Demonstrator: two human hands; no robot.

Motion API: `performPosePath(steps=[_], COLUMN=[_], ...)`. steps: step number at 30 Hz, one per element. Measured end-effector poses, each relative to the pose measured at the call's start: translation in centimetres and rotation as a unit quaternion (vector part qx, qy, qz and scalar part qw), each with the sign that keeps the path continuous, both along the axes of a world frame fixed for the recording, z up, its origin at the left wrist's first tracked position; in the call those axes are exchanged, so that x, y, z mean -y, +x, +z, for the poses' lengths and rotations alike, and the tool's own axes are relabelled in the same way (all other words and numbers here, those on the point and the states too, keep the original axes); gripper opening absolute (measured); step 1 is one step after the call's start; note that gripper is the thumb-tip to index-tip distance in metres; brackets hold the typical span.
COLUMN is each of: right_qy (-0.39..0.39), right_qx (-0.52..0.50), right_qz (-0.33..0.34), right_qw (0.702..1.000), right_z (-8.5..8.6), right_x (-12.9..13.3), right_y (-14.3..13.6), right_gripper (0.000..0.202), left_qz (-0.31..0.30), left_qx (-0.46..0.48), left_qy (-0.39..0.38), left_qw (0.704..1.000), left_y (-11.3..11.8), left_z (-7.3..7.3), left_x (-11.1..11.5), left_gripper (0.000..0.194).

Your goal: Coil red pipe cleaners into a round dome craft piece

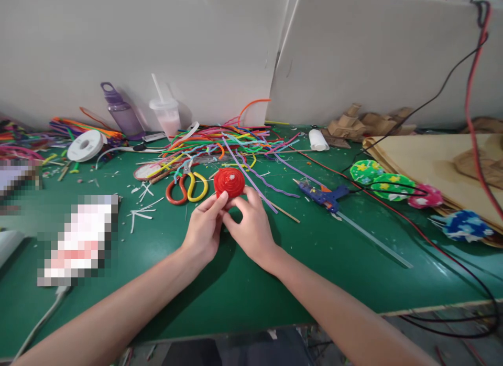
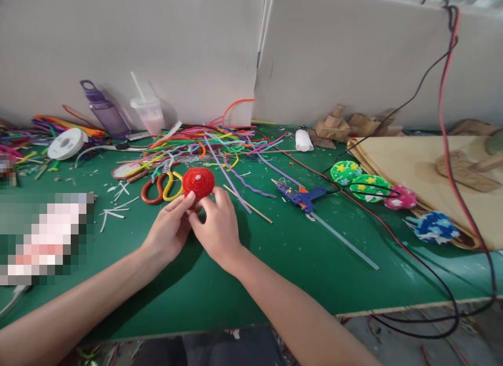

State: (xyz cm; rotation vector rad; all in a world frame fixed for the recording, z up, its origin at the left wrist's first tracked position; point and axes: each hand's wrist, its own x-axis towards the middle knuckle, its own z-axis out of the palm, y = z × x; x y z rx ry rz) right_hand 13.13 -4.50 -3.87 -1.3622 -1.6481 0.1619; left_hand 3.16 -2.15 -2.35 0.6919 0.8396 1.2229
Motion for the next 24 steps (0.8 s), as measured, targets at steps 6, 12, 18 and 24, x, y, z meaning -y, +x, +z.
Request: performPosePath(steps=[6,12,18,24], right_qy=[0.013,0.021,0.028,0.006], right_qx=[0.037,0.038,-0.006,-0.052], right_qz=[-0.020,0.010,0.029,0.014], right_qw=[0.999,0.999,0.999,0.999], right_z=[-0.1,0.2,0.3,0.3], right_x=[-0.1,-0.2,-0.5,-0.6], right_y=[0.1,0.4,0.9,1.1], right_gripper=[0.010,0.014,0.015,0.014], left_qz=[0.003,0.022,0.037,0.039], left_qx=[-0.002,0.002,0.008,0.013], left_qy=[-0.002,-0.006,-0.010,-0.021], left_qw=[1.000,1.000,0.999,0.999], left_y=[0.2,-0.1,-0.4,-0.5], left_z=[0.2,0.1,0.1,0.2], left_x=[0.3,-0.2,-0.7,-0.5], left_gripper=[0.022,0.023,0.024,0.024])
